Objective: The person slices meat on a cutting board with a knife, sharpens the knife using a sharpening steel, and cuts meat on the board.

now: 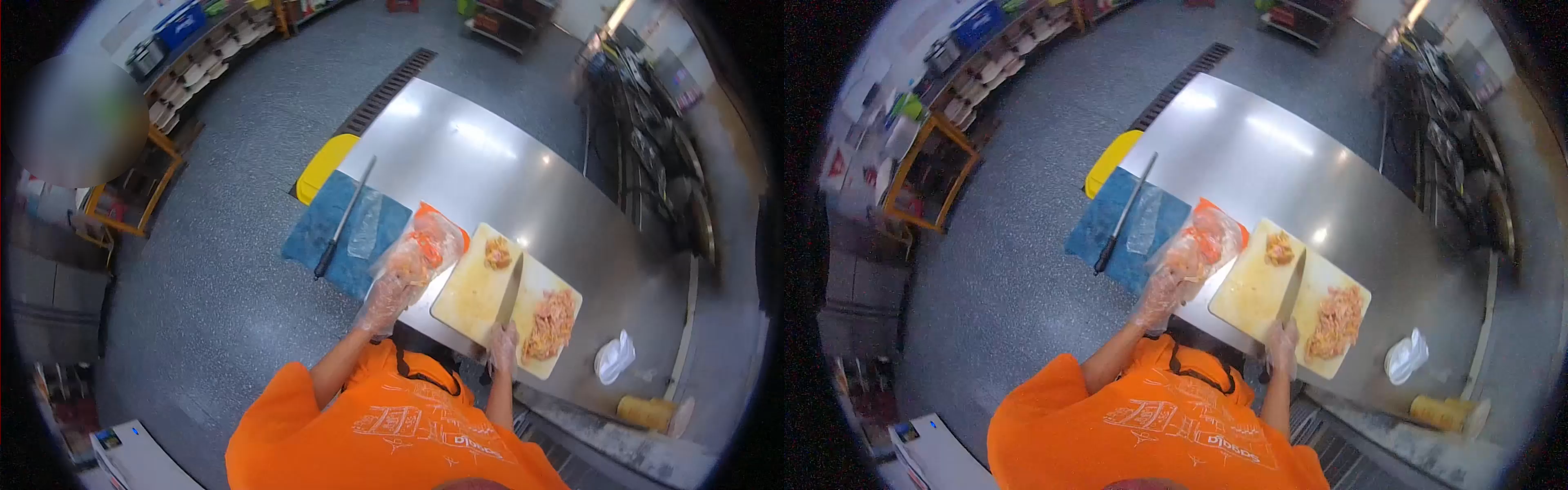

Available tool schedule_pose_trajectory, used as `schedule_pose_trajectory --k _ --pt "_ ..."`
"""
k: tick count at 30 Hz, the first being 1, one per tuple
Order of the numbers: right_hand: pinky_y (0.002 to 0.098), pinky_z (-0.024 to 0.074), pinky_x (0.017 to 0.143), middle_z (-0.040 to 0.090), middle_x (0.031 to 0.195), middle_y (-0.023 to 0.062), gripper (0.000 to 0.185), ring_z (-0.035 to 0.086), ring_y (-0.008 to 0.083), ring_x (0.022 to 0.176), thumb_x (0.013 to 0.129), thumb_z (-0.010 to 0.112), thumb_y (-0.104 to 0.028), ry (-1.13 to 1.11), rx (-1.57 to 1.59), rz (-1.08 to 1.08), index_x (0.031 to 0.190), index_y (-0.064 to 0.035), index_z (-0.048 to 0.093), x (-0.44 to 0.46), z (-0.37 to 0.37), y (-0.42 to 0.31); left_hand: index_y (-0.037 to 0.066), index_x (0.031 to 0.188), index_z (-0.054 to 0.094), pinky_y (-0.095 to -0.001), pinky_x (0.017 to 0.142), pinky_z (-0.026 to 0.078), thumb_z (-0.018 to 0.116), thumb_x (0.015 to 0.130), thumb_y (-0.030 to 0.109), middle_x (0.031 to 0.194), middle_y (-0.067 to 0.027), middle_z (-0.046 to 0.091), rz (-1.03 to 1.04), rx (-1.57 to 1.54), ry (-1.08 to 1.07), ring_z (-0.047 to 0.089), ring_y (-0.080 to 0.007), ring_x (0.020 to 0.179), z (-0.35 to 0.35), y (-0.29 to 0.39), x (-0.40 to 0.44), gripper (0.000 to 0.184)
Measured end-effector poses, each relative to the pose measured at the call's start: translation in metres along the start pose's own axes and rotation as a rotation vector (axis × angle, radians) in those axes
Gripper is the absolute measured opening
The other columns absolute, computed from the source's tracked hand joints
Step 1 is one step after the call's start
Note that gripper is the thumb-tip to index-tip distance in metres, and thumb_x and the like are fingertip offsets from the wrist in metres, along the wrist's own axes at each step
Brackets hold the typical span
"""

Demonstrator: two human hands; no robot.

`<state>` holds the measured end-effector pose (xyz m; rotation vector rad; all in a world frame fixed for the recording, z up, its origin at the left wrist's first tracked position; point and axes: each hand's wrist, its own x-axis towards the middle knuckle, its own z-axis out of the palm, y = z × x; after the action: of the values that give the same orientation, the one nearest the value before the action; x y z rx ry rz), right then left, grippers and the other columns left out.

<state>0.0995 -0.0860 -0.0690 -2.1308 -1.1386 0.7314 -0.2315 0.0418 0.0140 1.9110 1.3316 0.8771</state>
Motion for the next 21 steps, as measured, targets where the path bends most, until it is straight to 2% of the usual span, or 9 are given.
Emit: schedule_pose_trajectory --k 2,5,6,8,12,15,19,20,21 --pt "0.0505 0.0474 0.082 0.064 0.097 0.0283 0.035 0.062 0.0416 0.089 0.097 0.053 -0.025 0.007 -0.06 -0.144 0.112 0.0061 0.059 0.007 0.004 0.029 0.004 0.108 0.069 -0.0477 0.076 0.055 0.057 0.1 0.022 0.094 -0.0221 0.068 -0.335 -0.377 -0.028 0.069 -0.0371 0.086 -0.027 0.018 0.002 0.022" --pt "0.0502 0.0481 0.08 0.063 0.104 0.0227 0.036 0.061 0.0381 0.09 0.101 0.054 -0.028 -0.057 -0.129 -0.207 0.12 0.0023 0.058 0.025 0.005 0.069 0.001 0.096 0.07 -0.0505 0.081 0.055 0.055 0.098 0.024 0.098 -0.0248 0.069 -0.249 -0.364 0.175 0.068 -0.0418 0.088 -0.014 -0.015 0.011 0.028" --pt "0.0482 0.0496 0.078 0.062 0.101 0.018 0.036 0.061 0.0324 0.088 0.102 0.053 -0.027 -0.067 -0.135 -0.295 0.126 0.0004 0.056 0.036 0.009 0.106 0.004 0.104 0.072 -0.0438 0.077 0.055 0.055 0.101 0.031 0.093 -0.0162 0.073 -0.288 -0.12 0.123 0.069 -0.0241 0.082 0.003 -0.042 0.02 0.032" --pt "0.0448 0.0505 0.075 0.059 0.094 0.0139 0.027 0.059 0.0247 0.083 0.103 0.052 -0.022 -0.294 0.13 -0.102 0.119 0.0001 0.054 0.045 -0.004 0.086 0.004 0.102 0.072 -0.0444 0.076 0.055 0.055 0.099 0.031 0.095 -0.0183 0.073 -0.338 -0.028 0.07 0.07 -0.0297 0.086 0.012 -0.061 0.029 0.031" --pt "0.041 0.0512 0.074 0.061 0.093 0.01 0.024 0.059 0.0232 0.08 0.103 0.052 -0.022 -0.3 -0.18 -0.079 0.114 -0.001 0.055 0.057 -0.022 0.057 0.006 0.101 0.071 -0.0474 0.077 0.055 0.059 0.096 0.034 0.098 -0.0209 0.072 -0.407 -0.13 0.239 0.07 -0.0384 0.092 -0.014 -0.018 0.034 0.031" --pt "0.0407 0.0525 0.078 0.066 0.093 0.0102 0.034 0.063 0.0247 0.084 0.105 0.052 -0.032 -0.304 -0.367 -0.469 0.116 -0.0001 0.059 0.078 -0.033 0.134 0.007 0.084 0.069 -0.0479 0.075 0.055 0.057 0.094 0.025 0.09 -0.0213 0.07 -0.164 -0.039 0.294 0.068 -0.0398 0.085 -0.006 -0.021 0.048 0.024" --pt "0.0536 0.0482 0.095 0.068 0.12 0.0243 0.048 0.064 0.0423 0.109 0.106 0.038 -0.042 -0.209 -0.586 -0.258 0.132 -0.0097 0.064 0.027 -0.04 0.074 0.006 0.087 0.069 -0.0491 0.078 0.054 0.054 0.096 0.024 0.09 -0.0214 0.069 0.106 0.278 0.341 0.068 -0.0388 0.087 -0.033 0.005 0.055 0.025" --pt "0.0444 0.0529 0.092 0.068 0.12 0.0215 0.046 0.066 0.0321 0.109 0.101 0.049 -0.013 -0.362 -0.892 -0.189 0.147 -0.0154 0.051 0.03 -0.04 0.073 0.007 0.088 0.07 -0.049 0.079 0.053 0.054 0.095 0.023 0.091 -0.0203 0.069 -0.071 -0.064 0.264 0.068 -0.0379 0.088 -0.037 0.012 0.06 0.024" --pt "0.0421 0.0539 0.09 0.067 0.125 0.0197 0.051 0.065 0.0291 0.11 0.101 0.05 -0.012 -0.274 -0.816 -0.146 0.152 -0.0103 0.044 0.03 -0.032 0.109 0.007 0.089 0.071 -0.049 0.081 0.053 0.053 0.095 0.021 0.091 -0.0192 0.07 -0.278 -0.382 0.168 0.068 -0.037 0.089 -0.043 0.023 0.062 0.024"
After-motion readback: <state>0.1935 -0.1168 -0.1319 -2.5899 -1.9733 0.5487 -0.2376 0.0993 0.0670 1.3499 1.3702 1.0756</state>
